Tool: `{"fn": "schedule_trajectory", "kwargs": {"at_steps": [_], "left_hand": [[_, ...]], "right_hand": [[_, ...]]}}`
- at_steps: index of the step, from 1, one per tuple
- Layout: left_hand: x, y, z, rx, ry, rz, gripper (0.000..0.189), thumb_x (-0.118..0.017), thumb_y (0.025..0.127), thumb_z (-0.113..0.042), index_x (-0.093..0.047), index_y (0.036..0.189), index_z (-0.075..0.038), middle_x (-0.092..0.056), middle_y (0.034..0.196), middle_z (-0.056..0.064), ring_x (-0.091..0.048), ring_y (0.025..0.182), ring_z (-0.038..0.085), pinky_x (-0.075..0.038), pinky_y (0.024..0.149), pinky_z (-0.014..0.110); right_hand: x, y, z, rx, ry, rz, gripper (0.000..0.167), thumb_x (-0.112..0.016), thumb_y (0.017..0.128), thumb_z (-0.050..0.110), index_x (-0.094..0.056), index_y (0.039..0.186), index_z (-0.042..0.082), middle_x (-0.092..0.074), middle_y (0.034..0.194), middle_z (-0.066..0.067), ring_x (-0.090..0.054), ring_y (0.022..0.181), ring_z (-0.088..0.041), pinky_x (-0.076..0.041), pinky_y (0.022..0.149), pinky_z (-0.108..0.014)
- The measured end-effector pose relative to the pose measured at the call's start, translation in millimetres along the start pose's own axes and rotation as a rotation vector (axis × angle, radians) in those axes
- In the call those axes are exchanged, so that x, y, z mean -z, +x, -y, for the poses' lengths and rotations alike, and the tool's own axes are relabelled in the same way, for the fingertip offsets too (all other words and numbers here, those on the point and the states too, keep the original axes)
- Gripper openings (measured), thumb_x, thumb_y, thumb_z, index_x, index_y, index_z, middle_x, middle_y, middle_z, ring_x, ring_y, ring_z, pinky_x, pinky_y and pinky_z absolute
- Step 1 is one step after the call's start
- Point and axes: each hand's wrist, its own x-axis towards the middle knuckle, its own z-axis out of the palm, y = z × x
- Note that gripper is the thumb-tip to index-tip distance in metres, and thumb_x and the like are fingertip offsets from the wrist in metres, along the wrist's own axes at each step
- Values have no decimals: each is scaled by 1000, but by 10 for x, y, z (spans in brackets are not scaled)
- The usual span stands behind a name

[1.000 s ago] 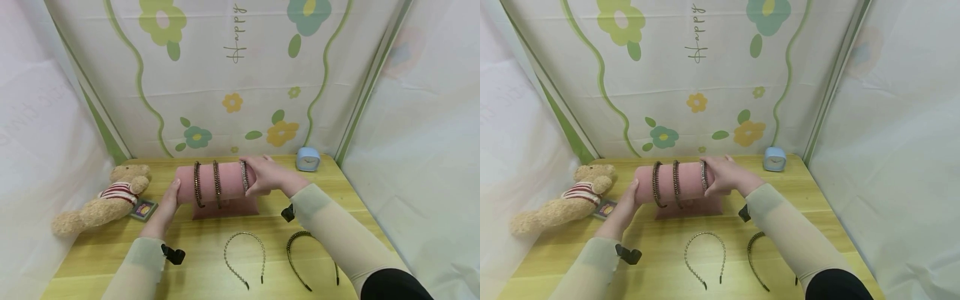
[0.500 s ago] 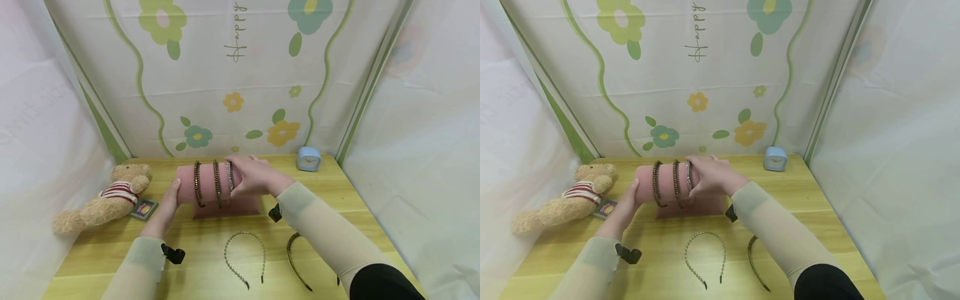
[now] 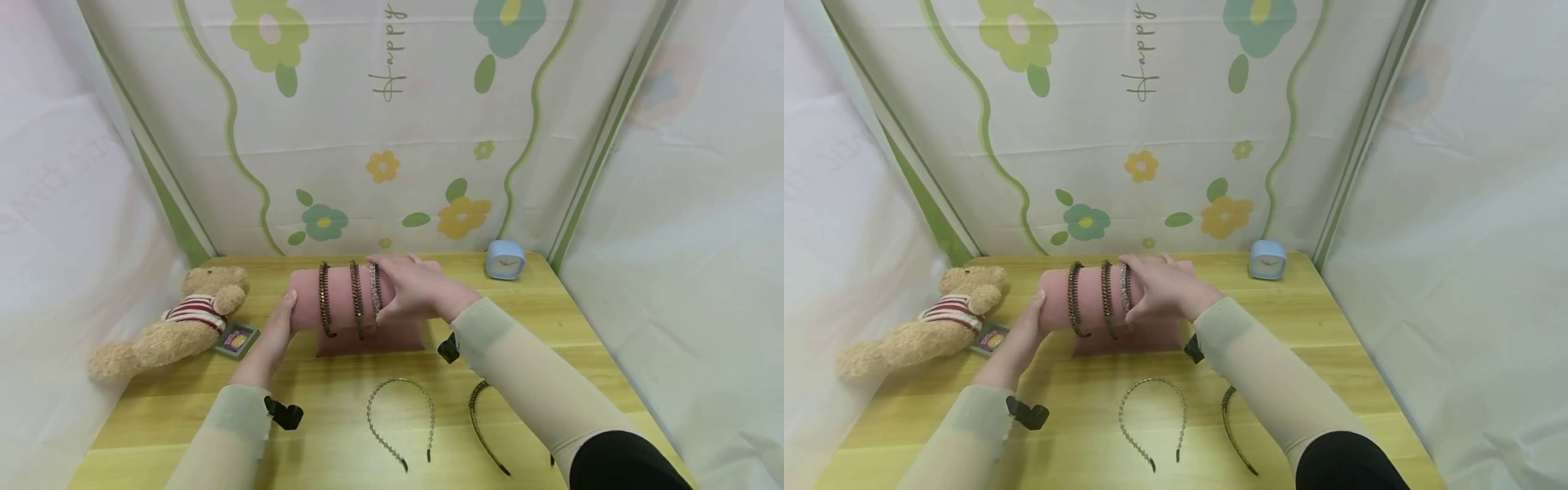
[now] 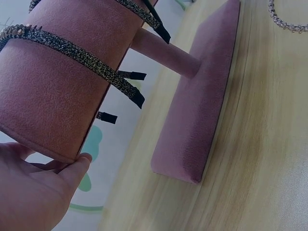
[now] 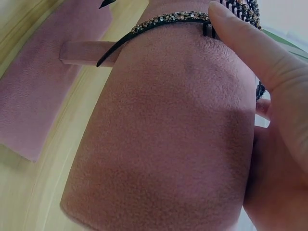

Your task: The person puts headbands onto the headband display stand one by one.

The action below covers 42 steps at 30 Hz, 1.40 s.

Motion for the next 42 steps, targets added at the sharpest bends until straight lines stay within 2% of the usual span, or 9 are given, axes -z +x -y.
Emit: {"fn": "schedule_trajectory", "kwargs": {"at_steps": [5, 11, 17, 21, 26, 30, 33, 37, 42], "left_hand": [[7, 2, 7, -1, 3, 1, 81, -21, 100, -67, -2, 160, -16, -7, 164, 7, -10, 148, 26, -13, 119, 47], [1, -2, 8, -14, 10, -1, 81, -21, 100, -67, -2, 160, -17, -6, 164, 6, -10, 148, 26, -12, 119, 47], [-3, -22, 22, -16, 6, -8, 80, -21, 101, -66, -3, 160, -16, -7, 164, 6, -11, 148, 25, -13, 119, 46], [4, -37, 22, 0, 5, -12, 81, -21, 99, -68, -3, 160, -18, -7, 164, 3, -10, 148, 23, -13, 119, 45], [-4, -32, 16, -18, 8, 7, 79, -21, 100, -67, -2, 160, -19, -6, 164, 3, -9, 148, 23, -12, 119, 46], [-10, -22, 12, -26, 12, 15, 78, -20, 101, -66, -1, 160, -19, -4, 164, 3, -8, 148, 23, -11, 119, 47], [-6, -23, 9, -17, 10, 11, 79, -20, 100, -67, -1, 160, -19, -4, 164, 2, -6, 148, 23, -11, 119, 46], [0, -29, 4, -6, 7, 2, 82, -21, 99, -69, -2, 160, -18, -5, 164, 2, -8, 148, 22, -12, 119, 46], [-11, -32, -3, 3, 14, -2, 83, -21, 98, -70, -2, 160, -17, -6, 164, 3, -8, 148, 22, -12, 119, 46]], "right_hand": [[61, -44, -18, 11, 4, 3, 130, -86, 62, 62, -2, 158, 39, -27, 159, 9, -27, 142, -12, -4, 118, -48], [275, -211, -126, 60, 113, -75, 126, -89, 62, 56, -14, 159, 31, -32, 157, 2, -30, 142, -22, -13, 117, -51], [508, -629, -300, 70, 202, -140, 117, -86, 67, 55, -20, 159, 27, -28, 159, -1, -26, 143, -25, -21, 116, -51], [515, -1023, -462, 50, 230, -183, 111, -87, 72, 47, -23, 158, 22, -29, 158, -4, -27, 143, -28, -24, 115, -53], [296, -1594, -752, -63, 252, -191, 96, -82, 79, 44, -31, 155, 12, -35, 154, -13, -32, 139, -35, -28, 111, -57], [-47, -1993, -1030, -125, 245, -188, 76, -78, 86, 37, -45, 146, 4, -48, 143, -18, -43, 130, -41, -35, 104, -61], [-314, -2222, -1180, -202, 272, -160, 64, -78, 87, 29, -52, 141, 4, -57, 132, -17, -50, 122, -40, -42, 98, -60], [-630, -2404, -1274, -323, 310, -106, 54, -79, 86, 23, -59, 132, 5, -64, 114, -13, -59, 104, -32, -52, 84, -51], [-952, -2473, -1339, -417, 357, -71, 40, -82, 82, 17, -63, 114, 3, -60, 99, -8, -57, 89, -23, -51, 73, -41]]}}
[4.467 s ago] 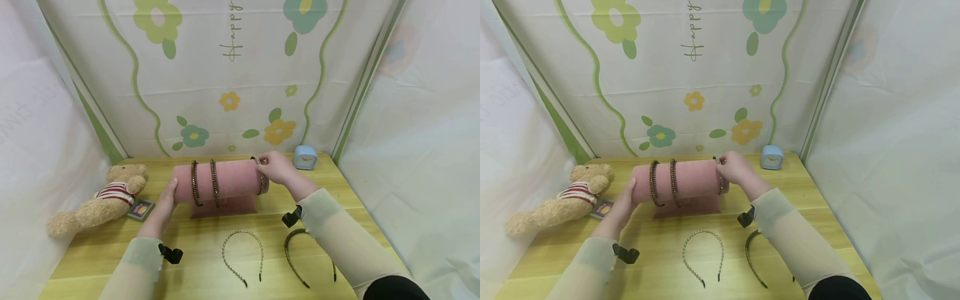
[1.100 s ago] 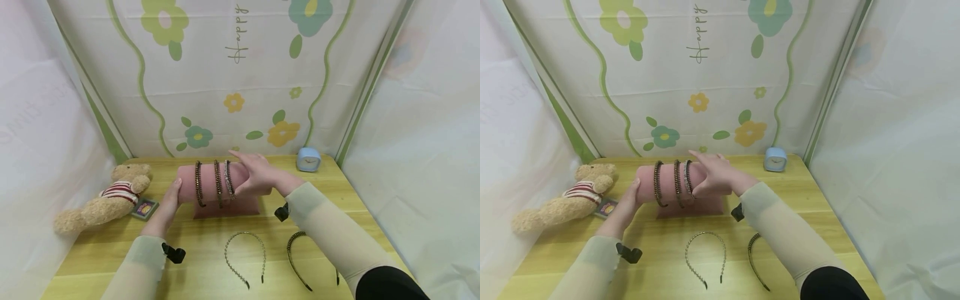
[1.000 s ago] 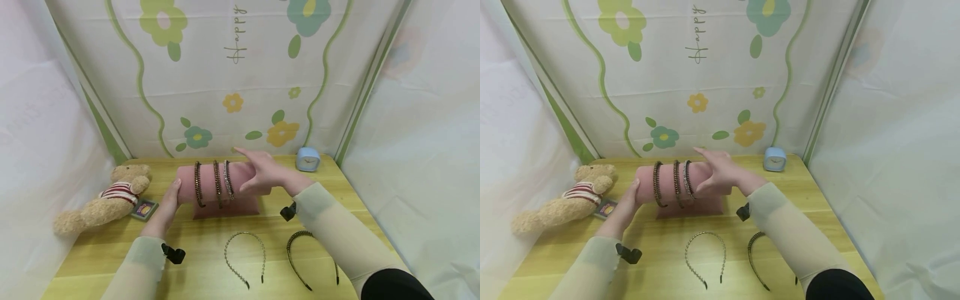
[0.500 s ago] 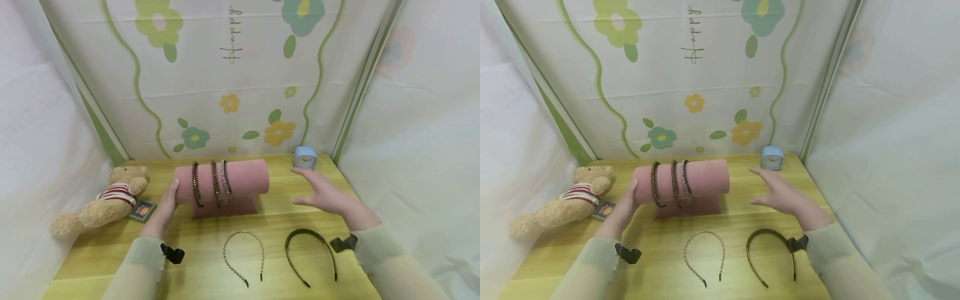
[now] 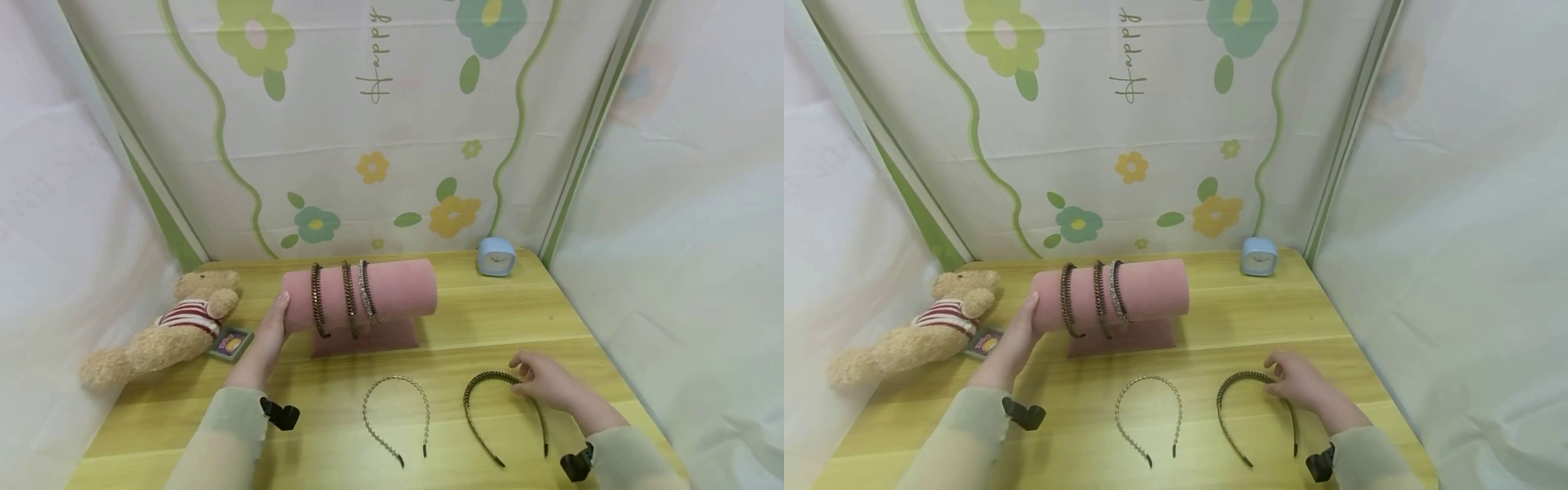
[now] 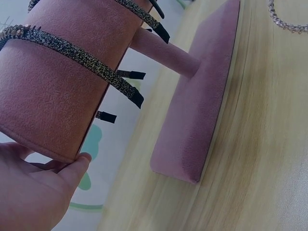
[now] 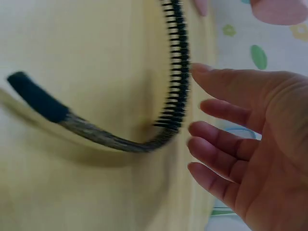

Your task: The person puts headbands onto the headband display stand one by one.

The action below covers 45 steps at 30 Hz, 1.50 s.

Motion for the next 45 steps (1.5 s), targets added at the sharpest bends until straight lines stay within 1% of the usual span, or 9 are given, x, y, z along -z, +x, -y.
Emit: {"fn": "schedule_trajectory", "kwargs": {"at_steps": [5, 14, 17, 21, 24, 30, 34, 39, 45], "left_hand": [[-9, -4, -11, 3, -4, 3, 81, -20, 99, -69, -2, 160, -19, -5, 164, 2, -8, 148, 22, -12, 119, 45], [-22, 8, -6, -8, -8, 9, 78, -21, 100, -67, -2, 160, -21, -5, 164, 1, -8, 148, 23, -12, 119, 46], [-19, 10, -13, 4, -1, 4, 80, -21, 99, -69, -2, 160, -21, -4, 164, 1, -8, 148, 22, -12, 119, 45], [-8, 16, -14, 16, 12, 1, 82, -21, 98, -71, -1, 160, -21, -4, 164, 0, -7, 148, 21, -12, 119, 45], [-2, 20, -11, 16, 15, 3, 83, -21, 97, -71, -1, 160, -21, -4, 164, 0, -7, 148, 21, -12, 119, 45], [-5, 16, -19, 21, 19, 3, 82, -20, 98, -70, -1, 160, -21, -4, 164, 1, -7, 148, 22, -12, 119, 46], [-11, 12, -27, 30, 18, 3, 82, -21, 98, -71, 0, 160, -22, -2, 164, 1, -6, 148, 22, -11, 119, 46], [8, 9, -6, 54, 18, -4, 85, -22, 96, -74, 0, 160, -23, -2, 164, 0, -5, 149, 22, -11, 119, 46], [22, 8, 20, 22, 13, 0, 84, -22, 98, -71, -2, 160, -19, -6, 164, 4, -8, 148, 23, -12, 119, 46]], "right_hand": [[-137, 32, -96, -37, -6, -41, 30, -83, 81, 15, -60, 99, 7, -58, 93, -5, -56, 85, -21, -50, 72, -41], [-177, 37, -125, -43, 17, -25, 19, -75, 82, 2, -59, 90, 6, -54, 78, -1, -51, 72, -17, -47, 62, -33], [-119, 32, -131, -26, 142, 19, 15, -69, 84, -1, -56, 89, 3, -56, 77, -5, -54, 70, -21, -50, 59, -33], [11, 14, -101, -19, 432, 130, 10, -56, 92, -1, -47, 94, -4, -61, 81, -18, -61, 66, -29, -56, 57, -41], [113, 8, -63, -23, 572, 215, 16, -52, 98, 4, -43, 103, -8, -63, 86, -20, -58, 62, -23, -55, 54, -38], [226, 41, 51, -53, 614, 264, 40, -45, 107, 26, -54, 123, -9, -42, 62, 3, -27, 47, -7, -25, 42, -22], [293, 69, 126, 2, 668, 206, 45, -41, 108, 33, -63, 115, -5, -39, 61, 4, -28, 47, -7, -27, 41, -24], [384, 91, 266, 114, 776, 129, 30, -43, 108, 23, -57, 108, -3, -53, 81, -6, -51, 64, -11, -50, 58, -30], [448, 132, 463, 191, 907, 69, 18, -45, 106, 11, -46, 112, -6, -60, 96, -13, -63, 84, -19, -55, 78, -33]]}}
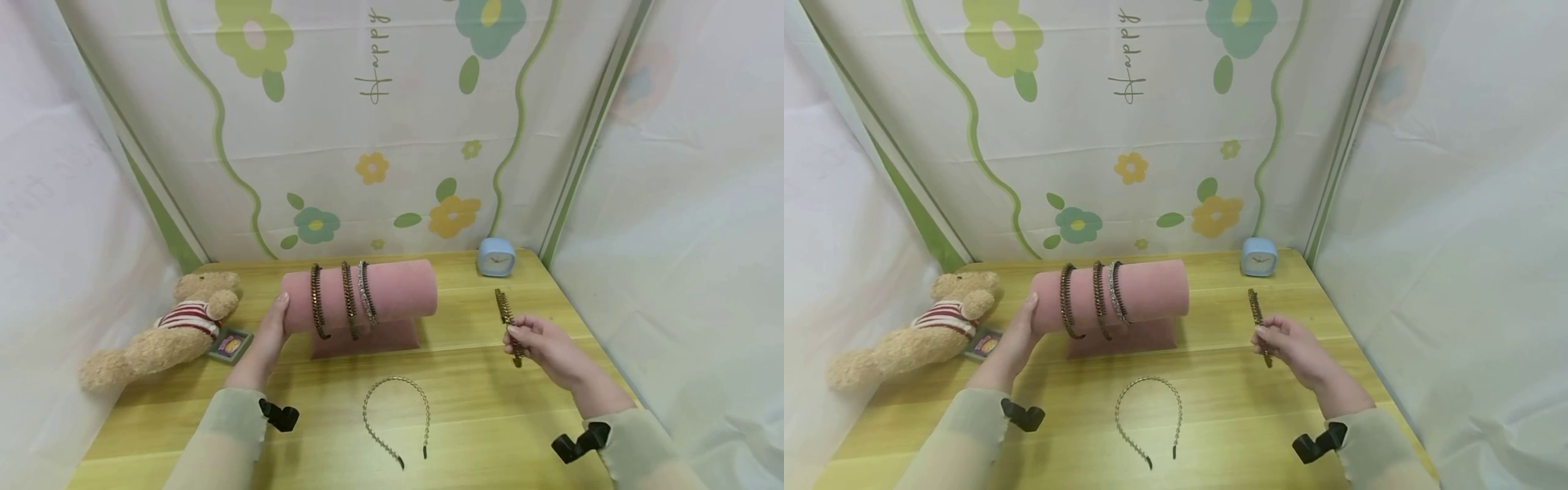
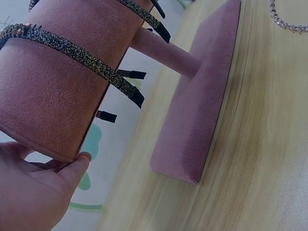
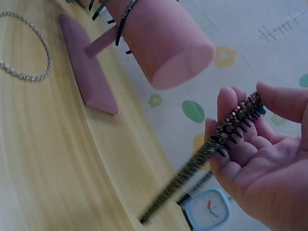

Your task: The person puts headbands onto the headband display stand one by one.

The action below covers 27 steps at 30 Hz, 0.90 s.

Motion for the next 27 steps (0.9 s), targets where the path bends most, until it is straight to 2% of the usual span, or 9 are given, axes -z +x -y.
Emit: {"fn": "schedule_trajectory", "kwargs": {"at_steps": [2, 5, 9, 17, 22, 27], "left_hand": [[-3, 0, -1, -1, 1, 1, 83, -21, 98, -71, -1, 160, -19, -5, 164, 3, -8, 148, 23, -12, 119, 45], [-11, -2, -7, -1, 1, -2, 83, -21, 98, -70, -2, 160, -19, -6, 164, 4, -8, 148, 23, -12, 119, 45], [-16, -3, -19, 12, 4, -5, 84, -21, 97, -72, -1, 160, -19, -5, 164, 3, -7, 149, 23, -11, 119, 46], [-9, -6, -25, 18, 1, -21, 86, -21, 96, -73, -3, 160, -19, -6, 164, 2, -8, 149, 22, -12, 119, 46], [-12, -13, -26, 16, -2, -24, 86, -21, 97, -72, -3, 160, -17, -9, 164, 4, -10, 148, 22, -12, 119, 45], [-18, -10, -22, 11, 7, -22, 88, -22, 96, -73, -3, 160, -17, -7, 164, 4, -9, 148, 23, -12, 119, 45]], "right_hand": [[-27, 34, 24, 8, 53, -16, 20, -45, 106, 8, -43, 118, -9, -63, 97, -11, -65, 87, -20, -55, 82, -32], [-65, 104, 44, 7, 122, -24, 34, -44, 105, 5, -33, 132, -13, -67, 97, -9, -68, 87, -20, -56, 85, -35], [-135, 244, 73, 9, 183, -33, 46, -43, 106, 5, -23, 143, -13, -68, 98, -9, -68, 87, -20, -56, 85, -36], [-397, 640, 292, 72, 314, -66, 29, -42, 105, 3, -36, 133, 0, -65, 92, -6, -64, 84, -16, -56, 81, -33], [-568, 903, 429, 59, 372, -111, 29, -44, 105, 5, -36, 133, 2, -63, 91, -6, -62, 79, -14, -55, 80, -33], [-666, 1076, 498, 23, 401, -166, 35, -46, 105, 6, -34, 137, 0, -62, 91, -8, -61, 78, -14, -55, 81, -32]]}}
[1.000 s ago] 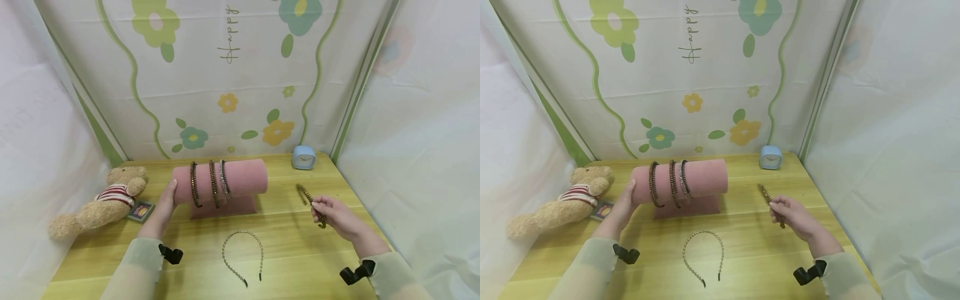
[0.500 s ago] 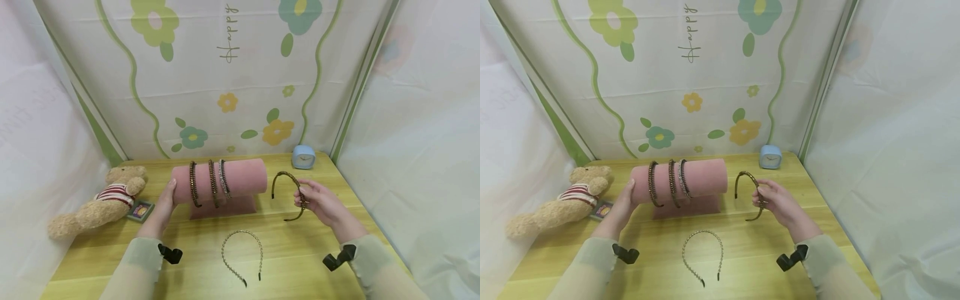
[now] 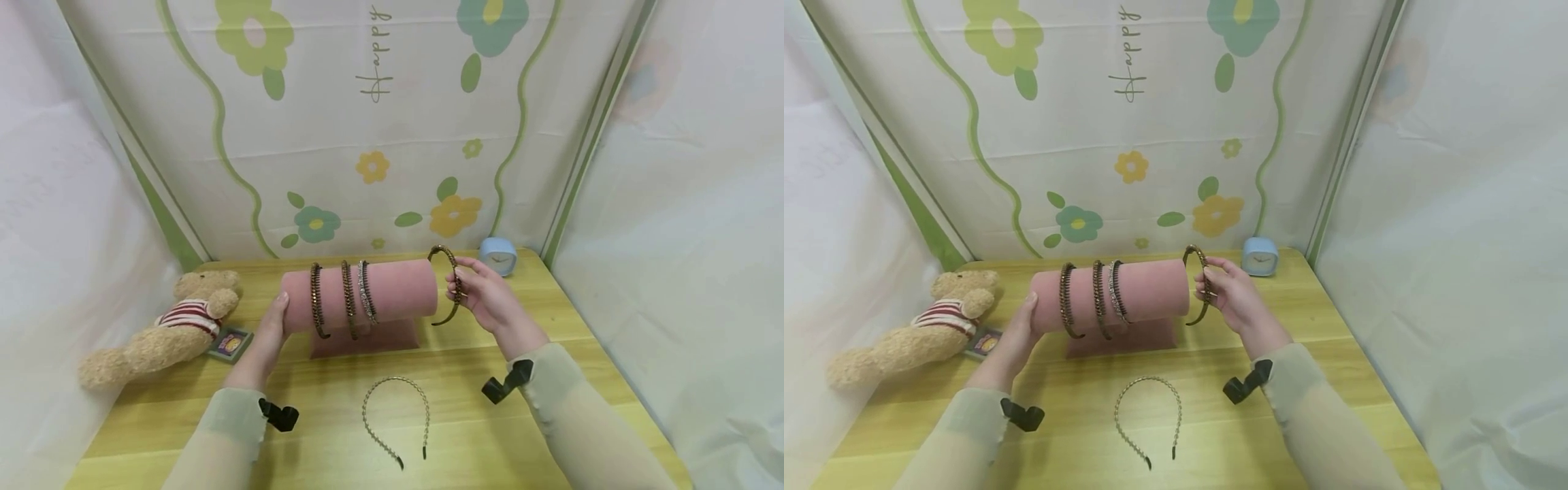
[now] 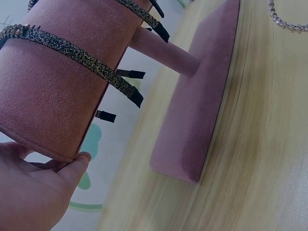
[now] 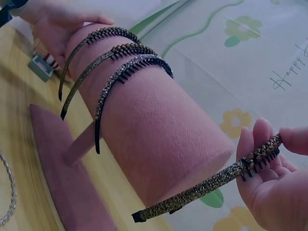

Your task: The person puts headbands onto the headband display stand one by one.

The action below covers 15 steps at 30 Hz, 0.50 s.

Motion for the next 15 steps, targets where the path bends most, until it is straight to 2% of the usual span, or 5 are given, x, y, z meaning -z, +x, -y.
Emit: {"fn": "schedule_trajectory", "kwargs": {"at_steps": [4, 11, 15], "left_hand": [[8, -6, 0, 15, 2, -3, 90, -23, 95, -75, -2, 160, -17, -7, 164, 4, -8, 148, 23, -12, 119, 46], [-2, -6, -11, 2, 6, 1, 85, -20, 97, -72, -3, 160, -17, -7, 164, 5, -9, 148, 23, -12, 119, 46], [-16, -1, -16, -6, -6, 2, 83, -19, 99, -69, -3, 160, -16, -7, 164, 6, -9, 148, 24, -11, 119, 45]], "right_hand": [[-79, 93, 5, -19, -9, -15, 40, -45, 105, 6, -31, 141, -2, -61, 91, -7, -61, 77, -14, -56, 80, -31], [-225, 204, -27, -43, -36, -23, 37, -46, 104, 3, -33, 138, -6, -64, 87, -8, -64, 76, -14, -58, 77, -32], [-297, 245, -52, -40, -105, -53, 38, -48, 102, 1, -34, 136, -11, -63, 87, -10, -64, 77, -15, -58, 76, -31]]}}
